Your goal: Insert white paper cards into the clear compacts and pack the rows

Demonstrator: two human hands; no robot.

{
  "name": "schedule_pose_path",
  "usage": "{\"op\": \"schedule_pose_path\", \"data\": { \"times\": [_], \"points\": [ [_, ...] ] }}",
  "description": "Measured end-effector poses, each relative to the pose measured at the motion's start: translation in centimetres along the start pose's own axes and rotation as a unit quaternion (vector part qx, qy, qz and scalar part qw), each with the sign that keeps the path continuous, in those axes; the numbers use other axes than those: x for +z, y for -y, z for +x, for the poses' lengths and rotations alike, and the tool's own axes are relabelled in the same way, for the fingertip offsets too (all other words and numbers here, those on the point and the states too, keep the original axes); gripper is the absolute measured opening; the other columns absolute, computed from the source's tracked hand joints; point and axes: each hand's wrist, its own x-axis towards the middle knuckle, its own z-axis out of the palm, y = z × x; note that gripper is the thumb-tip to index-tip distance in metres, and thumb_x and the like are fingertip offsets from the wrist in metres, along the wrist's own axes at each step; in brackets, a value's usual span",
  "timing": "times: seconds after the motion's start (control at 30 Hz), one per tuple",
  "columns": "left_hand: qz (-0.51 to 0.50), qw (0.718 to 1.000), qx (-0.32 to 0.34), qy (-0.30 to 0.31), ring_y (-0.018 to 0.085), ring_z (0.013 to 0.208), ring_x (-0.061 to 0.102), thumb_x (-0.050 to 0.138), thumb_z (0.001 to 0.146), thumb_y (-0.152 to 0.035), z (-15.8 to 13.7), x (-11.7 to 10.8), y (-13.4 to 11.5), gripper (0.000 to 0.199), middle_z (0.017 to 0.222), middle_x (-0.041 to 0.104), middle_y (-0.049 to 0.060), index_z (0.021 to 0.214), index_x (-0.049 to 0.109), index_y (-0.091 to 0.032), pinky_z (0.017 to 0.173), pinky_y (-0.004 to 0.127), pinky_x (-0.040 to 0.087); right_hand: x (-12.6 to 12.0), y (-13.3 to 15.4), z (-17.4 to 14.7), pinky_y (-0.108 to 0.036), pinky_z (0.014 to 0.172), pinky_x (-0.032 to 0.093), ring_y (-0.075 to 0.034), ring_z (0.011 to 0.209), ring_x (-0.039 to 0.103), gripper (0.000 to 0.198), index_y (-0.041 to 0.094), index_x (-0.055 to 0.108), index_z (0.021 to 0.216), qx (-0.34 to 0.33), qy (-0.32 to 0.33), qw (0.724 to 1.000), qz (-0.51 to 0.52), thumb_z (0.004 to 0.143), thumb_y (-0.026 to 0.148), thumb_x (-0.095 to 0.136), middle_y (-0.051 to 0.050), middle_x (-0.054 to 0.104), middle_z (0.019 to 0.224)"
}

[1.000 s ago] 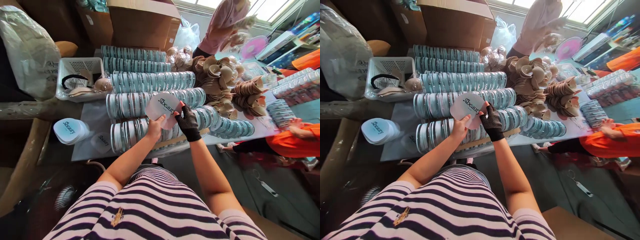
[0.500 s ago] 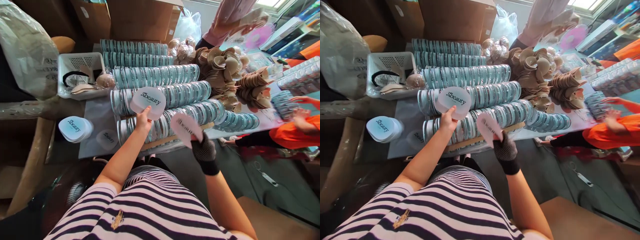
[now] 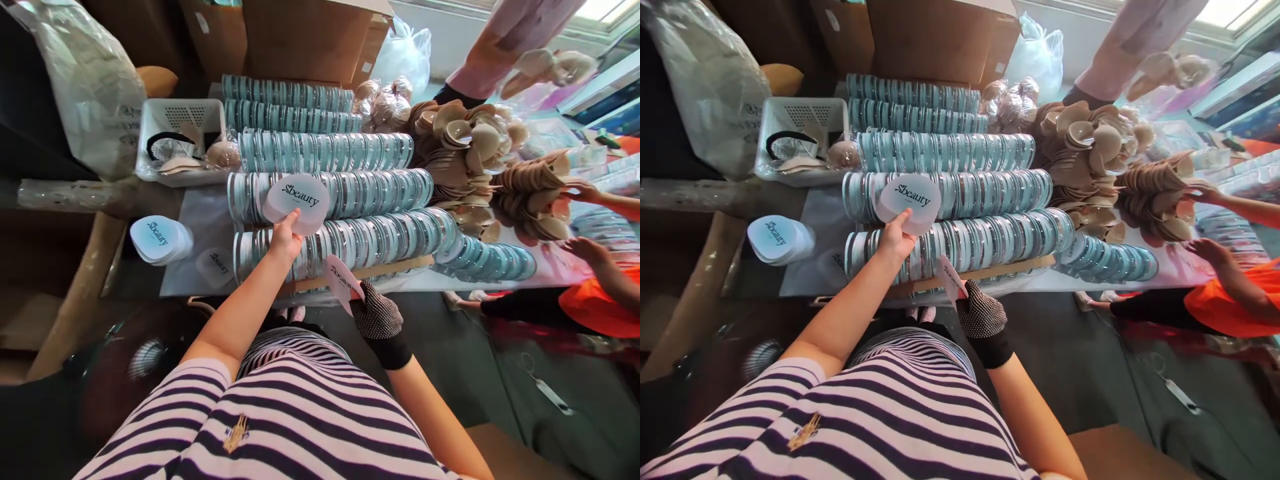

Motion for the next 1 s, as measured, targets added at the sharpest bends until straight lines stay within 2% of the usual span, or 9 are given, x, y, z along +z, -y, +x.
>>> {"op": "schedule_pose_path", "data": {
  "times": [0.13, 0.23, 0.43, 0.6, 0.77, 0.87, 0.93, 1.0],
  "points": [
    [-0.004, 1.000, 0.014, -0.001, 0.020, 0.110, 0.070, 0.066, 0.081, -0.002, -0.3, 0.1, 0.3, 0.038, 0.113, 0.076, 0.007, 0.114, 0.070, -0.019, 0.102, 0.039, 0.053, 1.9, 1.8, 4.1, -0.028, 0.059, 0.033, -0.022, 0.076, 0.069, 0.039, 0.017, 0.058, 0.125, -0.024, 0.044, 0.999, -0.009, 0.098, 0.041, 0.042, -0.012, 0.075, 0.089],
    [0.000, 1.000, 0.022, 0.001, 0.020, 0.108, 0.071, 0.066, 0.081, 0.000, -0.5, 0.3, 0.2, 0.038, 0.113, 0.076, 0.008, 0.114, 0.070, -0.018, 0.103, 0.038, 0.053, 2.8, 2.8, 6.3, -0.027, 0.059, 0.031, -0.022, 0.076, 0.069, 0.040, 0.018, 0.056, 0.122, -0.045, 0.040, 0.998, 0.013, 0.101, 0.047, 0.037, -0.010, 0.074, 0.090],
    [0.012, 1.000, 0.001, -0.009, 0.019, 0.109, 0.071, 0.068, 0.079, -0.001, -0.4, 0.4, -0.1, 0.040, 0.111, 0.076, 0.007, 0.115, 0.070, -0.019, 0.103, 0.037, 0.053, 2.6, 2.3, 5.5, -0.026, 0.061, 0.030, -0.019, 0.079, 0.068, 0.031, 0.015, 0.057, 0.115, -0.022, 0.000, 0.999, 0.034, 0.102, 0.034, 0.036, -0.011, 0.074, 0.096],
    [0.016, 1.000, -0.018, 0.007, 0.018, 0.106, 0.071, 0.068, 0.079, -0.001, -0.2, 0.4, -0.2, 0.039, 0.109, 0.077, 0.007, 0.114, 0.070, -0.018, 0.101, 0.033, 0.053, 3.2, 3.7, 6.8, -0.026, 0.061, 0.032, -0.019, 0.080, 0.069, 0.031, 0.017, 0.061, 0.115, -0.004, 0.020, 0.999, 0.024, 0.102, 0.031, 0.037, -0.011, 0.074, 0.097],
    [0.025, 0.999, -0.041, 0.013, 0.019, 0.108, 0.070, 0.069, 0.079, -0.001, -0.3, 0.3, -0.2, 0.040, 0.110, 0.077, 0.006, 0.115, 0.069, -0.019, 0.101, 0.033, 0.053, 3.9, 4.1, 7.7, -0.027, 0.070, 0.040, -0.022, 0.086, 0.069, 0.033, 0.018, 0.065, 0.114, -0.005, 0.029, 1.000, 0.010, 0.100, 0.031, 0.038, -0.014, 0.074, 0.098],
    [0.021, 0.999, -0.043, 0.018, 0.019, 0.111, 0.069, 0.073, 0.076, -0.002, -0.6, 0.3, -0.1, 0.047, 0.113, 0.076, 0.006, 0.119, 0.068, -0.021, 0.102, 0.033, 0.052, 4.0, 3.7, 7.5, -0.028, 0.071, 0.045, -0.020, 0.081, 0.068, 0.025, 0.020, 0.065, 0.110, 0.024, 0.096, 0.984, 0.147, 0.094, 0.027, 0.047, -0.012, 0.074, 0.094],
    [0.021, 0.999, -0.040, 0.019, 0.019, 0.112, 0.069, 0.075, 0.074, -0.002, -1.0, 0.4, 0.0, 0.052, 0.116, 0.075, 0.005, 0.121, 0.067, -0.023, 0.104, 0.034, 0.051, 4.0, 3.4, 7.4, -0.026, 0.063, 0.046, -0.016, 0.066, 0.064, 0.025, 0.021, 0.061, 0.111, 0.037, 0.150, 0.954, 0.258, 0.092, 0.028, 0.046, -0.007, 0.072, 0.082],
    [0.021, 0.999, -0.035, 0.021, 0.019, 0.114, 0.068, 0.076, 0.073, -0.002, -1.2, 0.5, 0.1, 0.054, 0.117, 0.075, 0.004, 0.122, 0.067, -0.024, 0.105, 0.034, 0.051, 3.7, 3.1, 7.5, -0.024, 0.052, 0.044, -0.013, 0.048, 0.054, 0.028, 0.020, 0.058, 0.110, 0.030, 0.202, 0.914, 0.351, 0.093, 0.034, 0.041, 0.000, 0.065, 0.067]
  ]
}}
